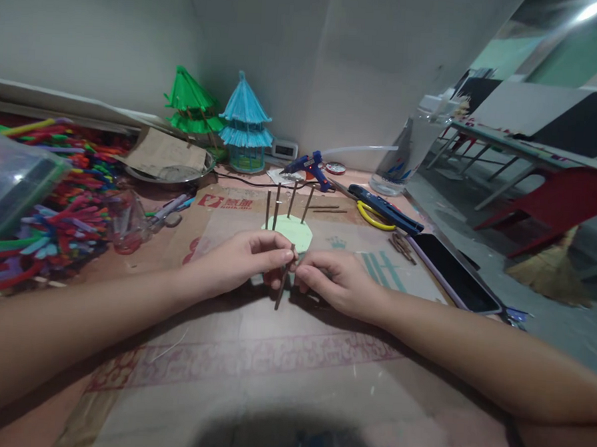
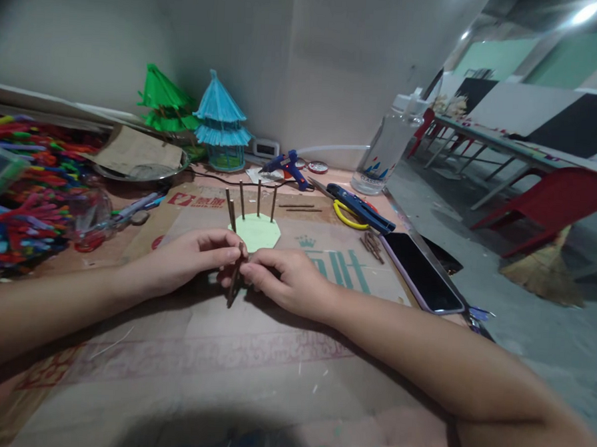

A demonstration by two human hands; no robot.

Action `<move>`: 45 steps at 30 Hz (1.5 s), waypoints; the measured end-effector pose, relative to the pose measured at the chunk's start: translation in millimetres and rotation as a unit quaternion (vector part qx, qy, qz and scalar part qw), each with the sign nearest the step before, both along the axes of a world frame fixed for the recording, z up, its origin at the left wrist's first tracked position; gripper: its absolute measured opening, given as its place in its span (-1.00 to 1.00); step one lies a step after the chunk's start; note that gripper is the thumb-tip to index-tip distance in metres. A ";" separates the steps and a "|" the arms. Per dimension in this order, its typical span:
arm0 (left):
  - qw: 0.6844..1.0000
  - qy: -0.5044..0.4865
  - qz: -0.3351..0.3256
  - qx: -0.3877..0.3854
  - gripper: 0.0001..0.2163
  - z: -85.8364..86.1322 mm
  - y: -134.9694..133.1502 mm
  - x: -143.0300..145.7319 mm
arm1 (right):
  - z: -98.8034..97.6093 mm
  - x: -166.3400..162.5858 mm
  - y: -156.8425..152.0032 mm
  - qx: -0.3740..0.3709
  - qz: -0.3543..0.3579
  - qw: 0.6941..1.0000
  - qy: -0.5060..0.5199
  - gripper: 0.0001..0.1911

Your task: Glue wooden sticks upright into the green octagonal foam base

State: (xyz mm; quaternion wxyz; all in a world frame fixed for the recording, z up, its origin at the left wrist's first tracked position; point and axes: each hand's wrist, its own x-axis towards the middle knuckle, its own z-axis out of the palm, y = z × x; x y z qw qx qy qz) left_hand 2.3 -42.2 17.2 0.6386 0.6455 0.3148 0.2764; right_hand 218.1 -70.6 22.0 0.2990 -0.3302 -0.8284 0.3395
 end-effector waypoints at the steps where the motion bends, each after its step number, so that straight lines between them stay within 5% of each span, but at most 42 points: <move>1: 1.000 -0.004 -0.001 -0.014 -0.68 -1.7 1.0 0.4 | 3.7 1.8 1.3 0.008 -0.019 1.000 0.001 -0.68; 5: 0.999 -0.009 0.003 -0.034 -0.63 -7.6 4.5 2.6 | 18.6 13.4 20.1 0.075 -0.120 0.990 0.015 -0.67; 9: 1.000 -0.004 0.011 -0.024 -0.59 -10.1 7.0 3.7 | 17.2 33.6 62.5 0.113 -0.219 0.969 -0.019 -0.88; 11: 1.000 0.017 0.005 -0.019 -0.60 -10.8 8.0 3.0 | 13.4 45.0 87.6 0.132 -0.248 0.955 -0.095 -0.72; 17: 0.998 0.042 -0.016 -0.040 -0.58 -15.3 10.8 0.6 | 17.8 58.2 155.7 0.066 -0.299 0.928 -0.209 -0.40; 24: 0.993 -0.062 -0.049 -0.085 -0.52 -16.2 10.6 2.4 | 1.8 40.7 208.0 0.042 -0.328 0.927 -0.178 -0.43; 36: 0.994 -0.052 -0.045 -0.086 -0.49 -16.2 8.9 2.5 | -13.2 17.9 228.0 0.036 -0.390 0.919 -0.052 -0.53; 41: 0.995 -0.071 -0.017 -0.072 -0.53 -15.3 8.5 2.5 | 4.8 23.6 224.0 0.037 -0.410 0.909 0.062 -0.69; 45: 0.996 -0.070 0.033 -0.042 -0.52 -11.8 5.7 2.7 | 31.8 33.0 207.6 0.047 -0.387 0.910 0.146 -0.58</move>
